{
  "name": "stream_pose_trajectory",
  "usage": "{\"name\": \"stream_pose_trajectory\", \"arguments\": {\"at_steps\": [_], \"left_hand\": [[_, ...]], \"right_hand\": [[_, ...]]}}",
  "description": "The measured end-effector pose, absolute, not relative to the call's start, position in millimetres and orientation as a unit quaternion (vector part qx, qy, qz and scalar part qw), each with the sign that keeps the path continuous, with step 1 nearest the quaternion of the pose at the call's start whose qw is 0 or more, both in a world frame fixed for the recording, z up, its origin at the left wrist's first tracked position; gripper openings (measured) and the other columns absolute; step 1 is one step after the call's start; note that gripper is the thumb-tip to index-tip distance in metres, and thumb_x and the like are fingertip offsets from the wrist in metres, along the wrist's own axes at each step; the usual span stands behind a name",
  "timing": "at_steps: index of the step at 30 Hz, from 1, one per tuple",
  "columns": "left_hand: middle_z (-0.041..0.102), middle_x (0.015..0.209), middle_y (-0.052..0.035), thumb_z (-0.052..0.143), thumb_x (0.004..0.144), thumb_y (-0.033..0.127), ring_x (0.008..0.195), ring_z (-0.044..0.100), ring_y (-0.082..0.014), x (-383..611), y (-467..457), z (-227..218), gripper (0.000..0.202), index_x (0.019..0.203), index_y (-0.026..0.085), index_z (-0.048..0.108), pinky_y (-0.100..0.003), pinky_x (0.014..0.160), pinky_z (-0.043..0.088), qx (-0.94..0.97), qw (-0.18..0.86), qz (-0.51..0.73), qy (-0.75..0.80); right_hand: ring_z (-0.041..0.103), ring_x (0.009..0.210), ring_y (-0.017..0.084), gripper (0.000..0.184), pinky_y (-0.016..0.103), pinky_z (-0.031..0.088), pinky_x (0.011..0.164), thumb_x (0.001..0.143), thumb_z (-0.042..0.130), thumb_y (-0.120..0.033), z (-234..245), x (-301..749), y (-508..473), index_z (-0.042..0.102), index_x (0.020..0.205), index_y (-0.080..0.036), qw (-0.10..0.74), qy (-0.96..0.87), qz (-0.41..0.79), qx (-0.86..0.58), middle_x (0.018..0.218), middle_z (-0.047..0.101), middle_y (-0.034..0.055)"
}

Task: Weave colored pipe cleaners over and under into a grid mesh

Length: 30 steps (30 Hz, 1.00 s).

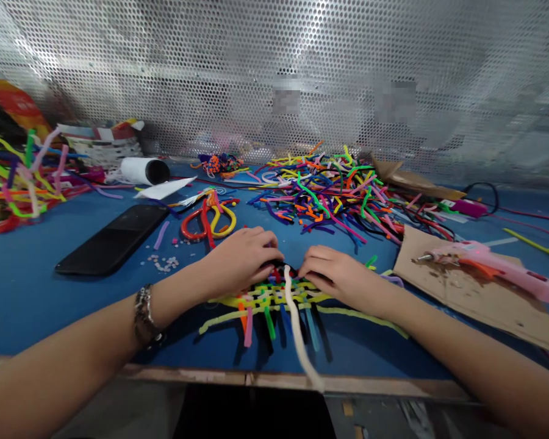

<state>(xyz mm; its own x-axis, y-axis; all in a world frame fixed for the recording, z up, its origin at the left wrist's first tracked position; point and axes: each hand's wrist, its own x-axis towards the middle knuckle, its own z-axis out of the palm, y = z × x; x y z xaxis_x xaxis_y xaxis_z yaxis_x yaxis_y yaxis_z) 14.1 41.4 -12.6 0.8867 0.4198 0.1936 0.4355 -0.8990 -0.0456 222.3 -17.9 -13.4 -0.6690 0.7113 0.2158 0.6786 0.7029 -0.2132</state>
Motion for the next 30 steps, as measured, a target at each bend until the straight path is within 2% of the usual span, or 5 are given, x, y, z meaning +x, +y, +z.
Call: {"name": "stream_pose_trajectory", "arguments": {"at_steps": [5,14,17,21,30], "left_hand": [[0.062,0.102,-0.0015,0.045,0.085,0.017,0.094,0.054,-0.0170,8,58,-9,0.022,0.095,0.023,0.064,-0.031,0.084,0.034,-0.969,0.000,-0.084,-0.230],[0.060,0.102,-0.0006,0.064,0.068,0.047,0.098,0.050,-0.0205,1,45,5,0.040,0.102,0.026,0.060,-0.043,0.097,0.018,-0.967,-0.052,-0.052,-0.242],[0.063,0.089,-0.0002,0.057,0.076,0.044,0.091,0.052,-0.0188,6,44,3,0.026,0.091,0.024,0.064,-0.044,0.097,0.017,-0.962,-0.021,-0.063,-0.263],[0.061,0.074,0.0008,0.050,0.083,0.037,0.086,0.052,-0.0164,8,46,0,0.024,0.073,0.020,0.064,-0.038,0.095,0.021,-0.960,-0.021,-0.069,-0.271],[0.048,0.097,-0.0058,0.050,0.083,0.036,0.083,0.049,-0.0157,8,48,-6,0.023,0.087,0.015,0.059,-0.024,0.075,0.037,-0.967,-0.092,-0.076,-0.226]], "right_hand": [[0.051,0.077,0.016,0.018,0.028,0.042,0.070,0.088,0.039,-0.015,-13,222,-15,0.056,0.081,-0.014,0.132,-0.914,0.074,-0.376,0.081,0.055,0.0061],[0.050,0.075,0.016,0.017,0.027,0.041,0.069,0.086,0.040,-0.013,-12,222,-16,0.056,0.081,-0.014,0.134,-0.919,0.050,-0.368,0.078,0.054,0.0057],[0.050,0.076,0.016,0.016,0.028,0.040,0.069,0.086,0.041,-0.013,-12,222,-16,0.056,0.081,-0.014,0.129,-0.920,0.041,-0.367,0.079,0.054,0.0058],[0.049,0.076,0.016,0.017,0.027,0.040,0.068,0.087,0.039,-0.014,-14,222,-15,0.055,0.082,-0.015,0.131,-0.926,0.038,-0.351,0.080,0.055,0.0055],[0.048,0.075,0.016,0.016,0.026,0.039,0.067,0.087,0.040,-0.015,-15,223,-15,0.055,0.081,-0.015,0.129,-0.933,0.004,-0.335,0.077,0.055,0.0053]]}}
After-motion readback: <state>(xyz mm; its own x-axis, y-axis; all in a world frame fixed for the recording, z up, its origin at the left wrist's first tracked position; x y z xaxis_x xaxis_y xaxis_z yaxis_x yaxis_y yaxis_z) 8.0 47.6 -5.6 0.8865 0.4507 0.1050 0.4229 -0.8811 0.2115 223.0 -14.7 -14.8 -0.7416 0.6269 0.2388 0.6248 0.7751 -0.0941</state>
